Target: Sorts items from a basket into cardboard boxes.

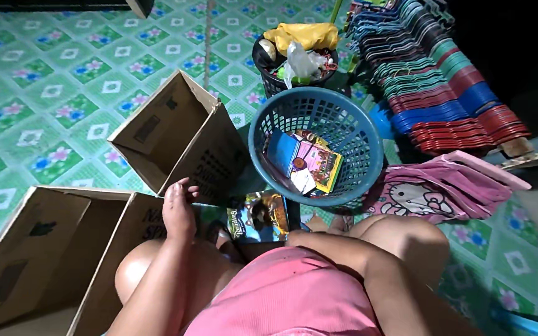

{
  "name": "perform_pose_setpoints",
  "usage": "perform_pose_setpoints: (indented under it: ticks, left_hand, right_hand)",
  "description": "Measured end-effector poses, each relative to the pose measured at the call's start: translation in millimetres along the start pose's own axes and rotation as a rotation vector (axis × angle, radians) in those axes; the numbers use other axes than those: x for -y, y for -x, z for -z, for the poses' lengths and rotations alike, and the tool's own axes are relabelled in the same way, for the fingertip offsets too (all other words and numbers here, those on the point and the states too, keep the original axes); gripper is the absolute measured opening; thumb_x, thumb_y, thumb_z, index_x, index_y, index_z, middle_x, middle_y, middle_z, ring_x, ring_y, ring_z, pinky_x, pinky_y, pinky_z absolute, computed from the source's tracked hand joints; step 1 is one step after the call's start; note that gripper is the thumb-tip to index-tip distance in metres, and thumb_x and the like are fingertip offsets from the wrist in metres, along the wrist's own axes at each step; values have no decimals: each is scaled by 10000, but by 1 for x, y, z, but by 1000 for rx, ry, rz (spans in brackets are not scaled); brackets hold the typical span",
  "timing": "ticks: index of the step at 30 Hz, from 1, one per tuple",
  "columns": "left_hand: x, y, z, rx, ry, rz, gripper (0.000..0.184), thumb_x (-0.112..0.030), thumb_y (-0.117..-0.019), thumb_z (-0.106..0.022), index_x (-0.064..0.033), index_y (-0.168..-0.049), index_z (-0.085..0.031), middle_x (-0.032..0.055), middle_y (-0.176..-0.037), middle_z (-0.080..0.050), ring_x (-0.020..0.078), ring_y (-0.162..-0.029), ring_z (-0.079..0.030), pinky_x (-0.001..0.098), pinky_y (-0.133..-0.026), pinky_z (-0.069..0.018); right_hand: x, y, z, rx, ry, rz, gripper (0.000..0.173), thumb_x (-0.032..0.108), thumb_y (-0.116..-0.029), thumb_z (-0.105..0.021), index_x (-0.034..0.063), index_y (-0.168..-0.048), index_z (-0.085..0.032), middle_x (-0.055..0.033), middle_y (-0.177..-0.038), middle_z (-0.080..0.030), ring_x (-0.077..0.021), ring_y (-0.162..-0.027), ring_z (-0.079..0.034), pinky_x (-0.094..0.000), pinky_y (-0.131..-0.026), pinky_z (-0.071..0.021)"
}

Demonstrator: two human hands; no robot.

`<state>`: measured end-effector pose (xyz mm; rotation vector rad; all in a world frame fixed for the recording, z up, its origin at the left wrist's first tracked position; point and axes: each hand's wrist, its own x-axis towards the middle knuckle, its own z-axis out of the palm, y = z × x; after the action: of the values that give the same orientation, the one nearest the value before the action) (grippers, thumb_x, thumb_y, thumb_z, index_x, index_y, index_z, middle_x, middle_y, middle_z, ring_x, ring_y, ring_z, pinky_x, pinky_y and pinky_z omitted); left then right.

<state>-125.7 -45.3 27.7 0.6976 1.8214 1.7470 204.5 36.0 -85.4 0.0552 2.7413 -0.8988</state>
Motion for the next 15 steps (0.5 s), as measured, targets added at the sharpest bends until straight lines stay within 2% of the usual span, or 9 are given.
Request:
perform_pose_setpoints:
  ticks: [1, 2, 4, 5, 7, 8, 11, 14, 15]
  left_hand:
    - [0, -1, -2, 4, -3, 3, 410, -249, -1126, -293, 24, -1326, -525, 11, -977, -677, 73, -823, -665, 253, -793, -567]
    - [2, -1, -4, 14, -2, 1, 394, -243, -1120, -311, 25, -1316, -525, 1, -964, -669, 66, -814, -659, 244, -787, -564]
    - [8, -5, -8, 36, 17, -10, 344, -217, -1107, -368, 22, -1290, -534, -7, -938, -663, 65, -802, -650, 241, -772, -559]
    - [12, -7, -11, 52, 20, -13, 325, -204, -1096, -400, 23, -1279, -545, -4, -936, -661, 70, -804, -648, 246, -773, -560]
    - [15, -10, -18, 85, -9, 17, 307, -192, -1084, -445, 22, -1271, -560, 10, -950, -656, 77, -813, -648, 254, -780, -563]
    - [14, -11, -22, 110, -39, 51, 305, -191, -1081, -452, 18, -1275, -563, 18, -961, -653, 78, -816, -648, 254, -778, -563]
    - [11, -13, -38, 187, -132, 165, 288, -194, -1085, -472, -1, -1267, -585, 39, -972, -664, 87, -818, -652, 259, -766, -560]
    - [14, -14, -52, 245, -206, 169, 276, -193, -1069, -510, -2, -1242, -609, 51, -1003, -674, 92, -851, -665, 273, -800, -568]
    - [16, -15, -55, 259, -237, 159, 274, -193, -1063, -520, -5, -1237, -617, 55, -1016, -682, 96, -867, -669, 280, -815, -570]
  right_hand:
    - [-11, -15, -9, 142, -142, -184, 398, 265, -1061, -513, -77, -1181, -677, -316, -1076, -688, -470, -982, -681, -615, -793, -552]
    - [-9, -32, -2, 271, -266, -372, 402, 255, -1064, -534, -46, -1316, -621, -316, -1245, -645, -489, -1178, -617, -679, -972, -474]
    - [14, -45, 39, 294, -422, -458, 432, 221, -1057, -555, -4, -1425, -563, -285, -1333, -621, -450, -1280, -574, -658, -1085, -402]
    - [28, -43, 67, 284, -463, -439, 434, 221, -1066, -539, 14, -1446, -550, -266, -1308, -642, -424, -1233, -610, -632, -1063, -434]
    - [47, -29, 117, 244, -503, -368, 393, 219, -1083, -507, 40, -1428, -568, -207, -1135, -711, -331, -967, -702, -536, -873, -551]
    - [52, -19, 138, 225, -512, -327, 370, 204, -1081, -516, 41, -1406, -587, -192, -1086, -721, -302, -903, -707, -512, -841, -564]
    - [37, 11, 188, 169, -474, -305, 336, 160, -1051, -575, 33, -1356, -631, -211, -1111, -718, -332, -952, -708, -564, -900, -550]
    - [-13, 18, 212, 28, -506, -507, 341, 127, -1062, -528, -1, -1373, -584, -222, -1120, -687, -305, -943, -673, -503, -884, -537]
    - [-37, 12, 214, -58, -488, -583, 338, 128, -1061, -531, 0, -1368, -591, -231, -1137, -683, -326, -966, -673, -521, -901, -531]
